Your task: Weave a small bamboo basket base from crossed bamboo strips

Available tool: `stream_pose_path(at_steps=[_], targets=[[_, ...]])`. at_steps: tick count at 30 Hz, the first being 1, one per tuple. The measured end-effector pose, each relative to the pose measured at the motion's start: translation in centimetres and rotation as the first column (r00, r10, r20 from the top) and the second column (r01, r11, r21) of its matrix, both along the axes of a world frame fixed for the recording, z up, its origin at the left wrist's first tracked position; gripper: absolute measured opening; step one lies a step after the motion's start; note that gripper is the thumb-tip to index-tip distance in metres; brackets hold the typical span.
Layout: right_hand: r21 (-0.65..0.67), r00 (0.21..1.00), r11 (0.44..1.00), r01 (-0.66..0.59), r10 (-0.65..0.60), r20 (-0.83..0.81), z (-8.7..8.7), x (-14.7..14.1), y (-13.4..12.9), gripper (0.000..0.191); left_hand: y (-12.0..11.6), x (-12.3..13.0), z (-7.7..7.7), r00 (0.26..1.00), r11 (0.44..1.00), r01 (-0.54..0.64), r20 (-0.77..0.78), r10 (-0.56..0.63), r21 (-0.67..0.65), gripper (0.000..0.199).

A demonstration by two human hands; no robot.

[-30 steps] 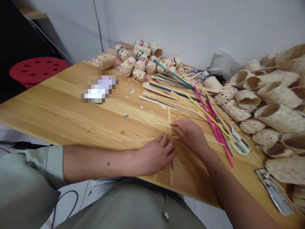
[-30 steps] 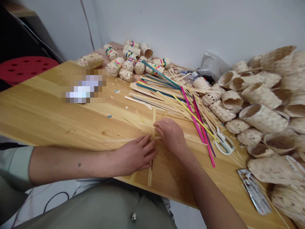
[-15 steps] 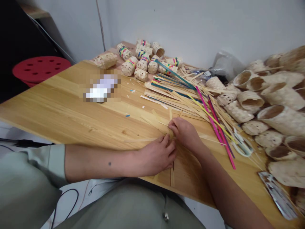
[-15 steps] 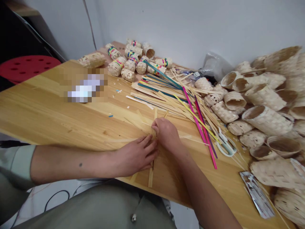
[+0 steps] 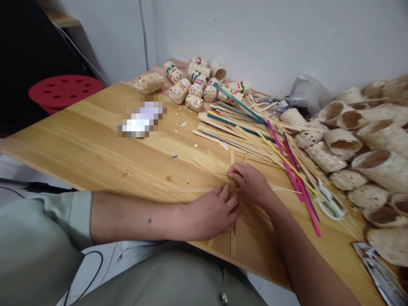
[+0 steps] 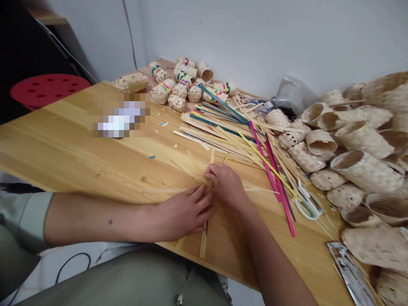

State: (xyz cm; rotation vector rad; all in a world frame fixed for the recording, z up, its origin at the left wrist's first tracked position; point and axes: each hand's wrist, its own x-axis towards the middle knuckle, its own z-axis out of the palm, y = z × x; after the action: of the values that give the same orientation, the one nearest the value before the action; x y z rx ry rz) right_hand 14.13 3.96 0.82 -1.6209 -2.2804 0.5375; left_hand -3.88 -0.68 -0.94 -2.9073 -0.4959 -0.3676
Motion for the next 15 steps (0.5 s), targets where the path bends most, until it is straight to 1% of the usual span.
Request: stream_pose_path(at_steps=[2,4,7,9,10,12,15], targets=[[-0.039,0.999,0.999,-0.018,0.017,-0.027,0.2,0.0,0.1,0.015,0.0,0.0,0.0,1.000,1.000,0.003,-0.001,-0.003,-0.005,0.041],[-0.061,0.999,0.997,-0.035,0.034,-0.015,0.3,-0.3,0.1,0.015,0.0,0.0,0.1,1.000,1.000,0.012,-0.005,-0.012,-0.011,0.042],[-0.062,0.996,0.995,-0.075,0.077,0.036,0.3,-1.0,0.1,0.017,0.1,0.0,0.2,1.000,1.000,0.014,-0.005,-0.014,-0.020,0.041],[-0.065,0.995,0.993,-0.097,0.100,0.030,0.3,-1.3,0.0,0.019,0.1,0.0,0.2,1.000,1.000,0.014,-0.008,-0.014,-0.023,0.041],[-0.067,0.995,0.993,-0.101,0.101,-0.002,0.3,-1.2,0.0,0.019,0.1,0.0,0.1,1.000,1.000,0.015,-0.006,-0.015,-0.023,0.041],[-0.072,0.990,0.993,-0.091,0.082,-0.116,0.3,-0.8,0.1,0.019,0.1,0.1,0.0,1.000,1.000,0.019,0.004,-0.019,-0.018,0.042],[-0.059,0.963,0.998,0.013,-0.028,-0.267,0.6,0.7,0.1,0.026,0.1,0.0,-0.1,1.000,1.000,0.016,0.015,-0.016,0.002,0.043]])
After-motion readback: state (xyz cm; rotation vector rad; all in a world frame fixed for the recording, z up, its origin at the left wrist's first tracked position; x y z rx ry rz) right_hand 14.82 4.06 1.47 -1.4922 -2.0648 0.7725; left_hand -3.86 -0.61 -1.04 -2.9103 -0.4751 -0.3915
